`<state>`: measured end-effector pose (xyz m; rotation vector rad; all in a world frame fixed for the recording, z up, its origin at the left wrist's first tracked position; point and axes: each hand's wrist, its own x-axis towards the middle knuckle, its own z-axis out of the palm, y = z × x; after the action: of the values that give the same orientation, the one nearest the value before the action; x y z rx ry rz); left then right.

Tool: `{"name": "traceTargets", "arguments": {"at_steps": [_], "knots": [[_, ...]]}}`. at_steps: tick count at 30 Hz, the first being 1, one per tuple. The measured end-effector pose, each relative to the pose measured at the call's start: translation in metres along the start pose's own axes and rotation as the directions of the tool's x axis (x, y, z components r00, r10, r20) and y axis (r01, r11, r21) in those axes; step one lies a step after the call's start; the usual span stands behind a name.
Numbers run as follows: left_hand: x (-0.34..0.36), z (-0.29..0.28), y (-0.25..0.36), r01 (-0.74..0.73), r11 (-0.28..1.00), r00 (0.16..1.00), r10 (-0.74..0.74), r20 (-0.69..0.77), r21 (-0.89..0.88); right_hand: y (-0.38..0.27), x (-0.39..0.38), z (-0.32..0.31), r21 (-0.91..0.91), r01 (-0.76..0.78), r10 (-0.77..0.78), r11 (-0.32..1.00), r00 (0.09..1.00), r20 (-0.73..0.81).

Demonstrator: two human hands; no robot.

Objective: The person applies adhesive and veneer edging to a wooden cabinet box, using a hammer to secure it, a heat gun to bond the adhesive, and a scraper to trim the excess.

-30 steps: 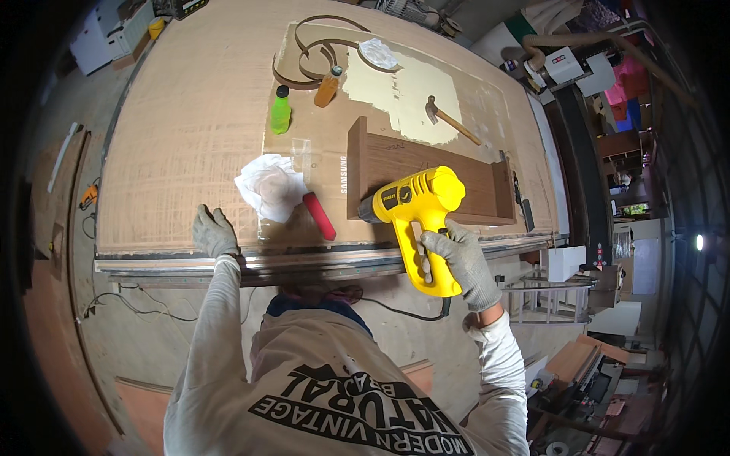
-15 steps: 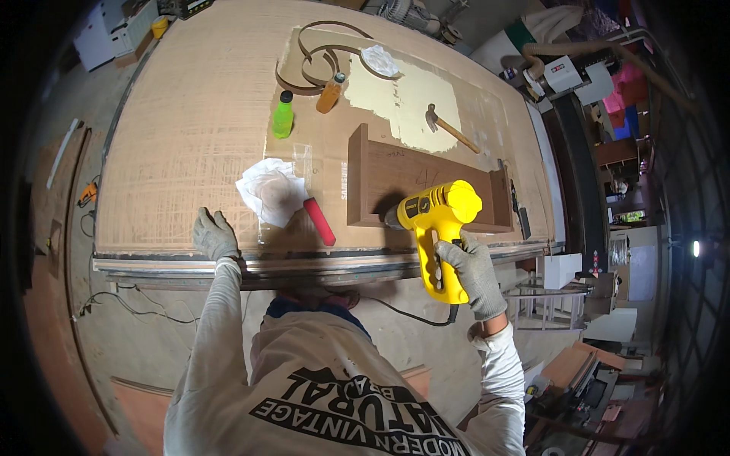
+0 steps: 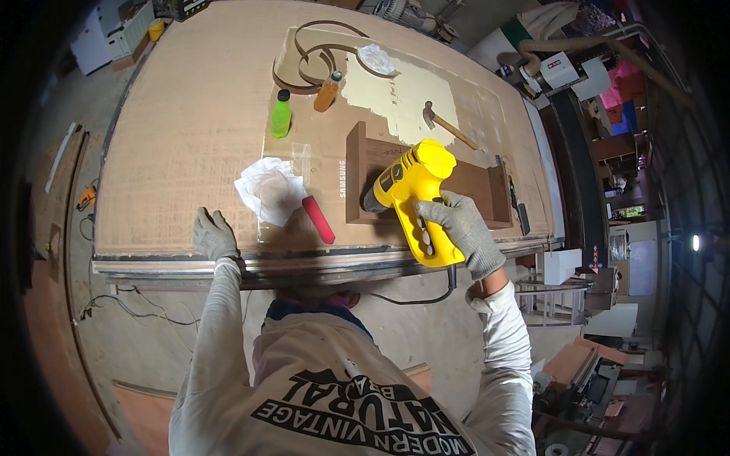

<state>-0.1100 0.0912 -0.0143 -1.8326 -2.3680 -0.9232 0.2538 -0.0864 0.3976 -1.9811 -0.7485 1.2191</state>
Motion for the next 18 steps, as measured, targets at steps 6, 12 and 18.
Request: {"name": "traceTargets", "arguments": {"at_steps": [6,12,18], "knots": [[-0.001,-0.001,0.006,0.014,1.000,1.000,-0.014,0.021,-0.011,0.018,-0.002,0.011,0.081,0.203,-0.196,0.976,0.977,-0.087],[-0.001,0.000,0.005,0.003,1.000,1.000,-0.003,0.013,-0.001,0.026,-0.017,0.005,0.063,-0.044,0.040,0.997,0.998,0.054],[0.000,0.001,0.005,0.005,1.000,1.000,-0.005,0.025,0.016,0.037,-0.032,0.011,0.167,0.059,-0.053,0.984,0.998,-0.040]]}}
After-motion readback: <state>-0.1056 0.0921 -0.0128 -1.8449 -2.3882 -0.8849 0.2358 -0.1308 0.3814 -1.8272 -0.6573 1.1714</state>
